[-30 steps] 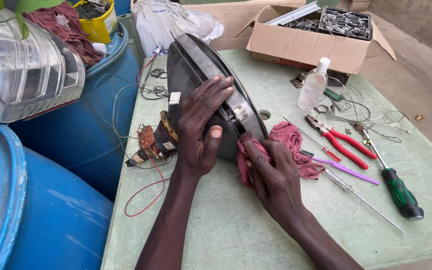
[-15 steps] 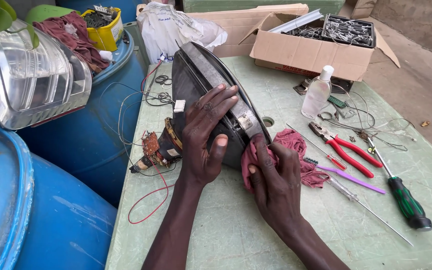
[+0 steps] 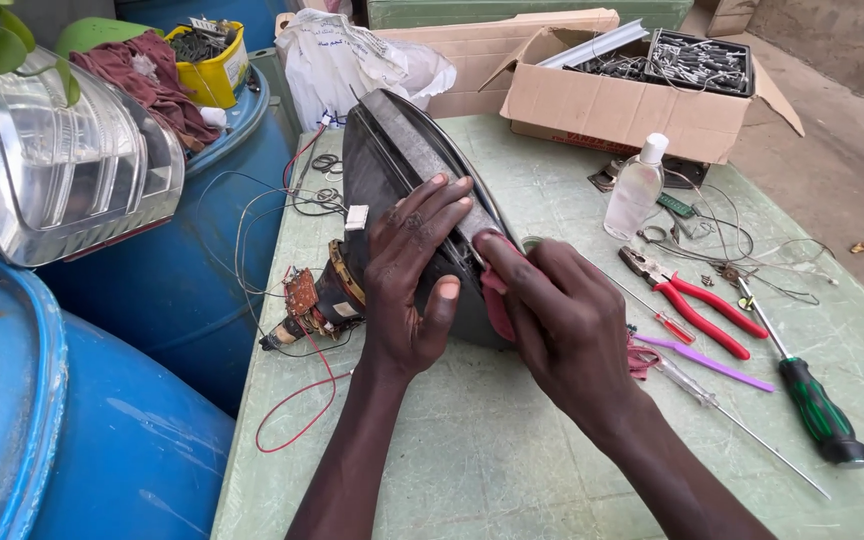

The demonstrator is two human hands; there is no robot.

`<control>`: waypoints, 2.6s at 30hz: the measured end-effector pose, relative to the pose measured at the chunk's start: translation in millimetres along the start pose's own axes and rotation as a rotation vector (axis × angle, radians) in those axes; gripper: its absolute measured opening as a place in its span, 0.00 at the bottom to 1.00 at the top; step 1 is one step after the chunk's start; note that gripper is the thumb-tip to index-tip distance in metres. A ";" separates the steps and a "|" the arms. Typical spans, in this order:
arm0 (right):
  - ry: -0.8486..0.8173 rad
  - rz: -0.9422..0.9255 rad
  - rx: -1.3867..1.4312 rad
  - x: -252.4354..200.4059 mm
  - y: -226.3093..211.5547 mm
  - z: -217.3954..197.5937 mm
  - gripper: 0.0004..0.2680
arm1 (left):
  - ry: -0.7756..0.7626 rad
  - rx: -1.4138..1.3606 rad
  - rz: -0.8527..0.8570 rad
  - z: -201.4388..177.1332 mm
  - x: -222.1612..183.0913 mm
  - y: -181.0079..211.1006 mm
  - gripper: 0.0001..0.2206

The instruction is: Cleaning the back of a CRT monitor tube using a cloth

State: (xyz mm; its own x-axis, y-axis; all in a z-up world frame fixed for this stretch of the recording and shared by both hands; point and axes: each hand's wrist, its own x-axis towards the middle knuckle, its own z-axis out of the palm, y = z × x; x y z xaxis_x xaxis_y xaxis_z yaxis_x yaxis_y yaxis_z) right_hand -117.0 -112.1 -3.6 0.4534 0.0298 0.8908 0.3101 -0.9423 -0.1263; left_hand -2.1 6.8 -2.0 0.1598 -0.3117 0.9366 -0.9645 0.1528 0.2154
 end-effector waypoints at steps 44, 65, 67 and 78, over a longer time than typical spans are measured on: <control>-0.351 0.697 1.111 -1.1 -1.3 -14.1 0.21 | 0.040 0.154 -0.091 12.7 -1.9 8.0 0.27; -0.375 0.701 1.257 -2.2 -8.5 -15.1 0.24 | 0.027 0.124 -0.080 10.7 1.0 8.0 0.31; -0.352 0.536 1.013 -7.4 -13.6 -18.7 0.21 | -0.011 0.129 -0.055 4.8 0.2 3.0 0.31; -0.244 0.626 0.750 -37.3 -0.4 -26.2 0.23 | -0.026 0.099 -0.075 3.0 2.9 7.1 0.28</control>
State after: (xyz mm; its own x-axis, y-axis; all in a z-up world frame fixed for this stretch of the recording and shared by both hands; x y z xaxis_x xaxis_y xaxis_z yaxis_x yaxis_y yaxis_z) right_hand -155.9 -121.6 -25.4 0.8478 -0.2524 0.4665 0.3647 -0.3612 -0.8582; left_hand -9.1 4.2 1.4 0.2284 -0.3428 0.9112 -0.9662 0.0351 0.2554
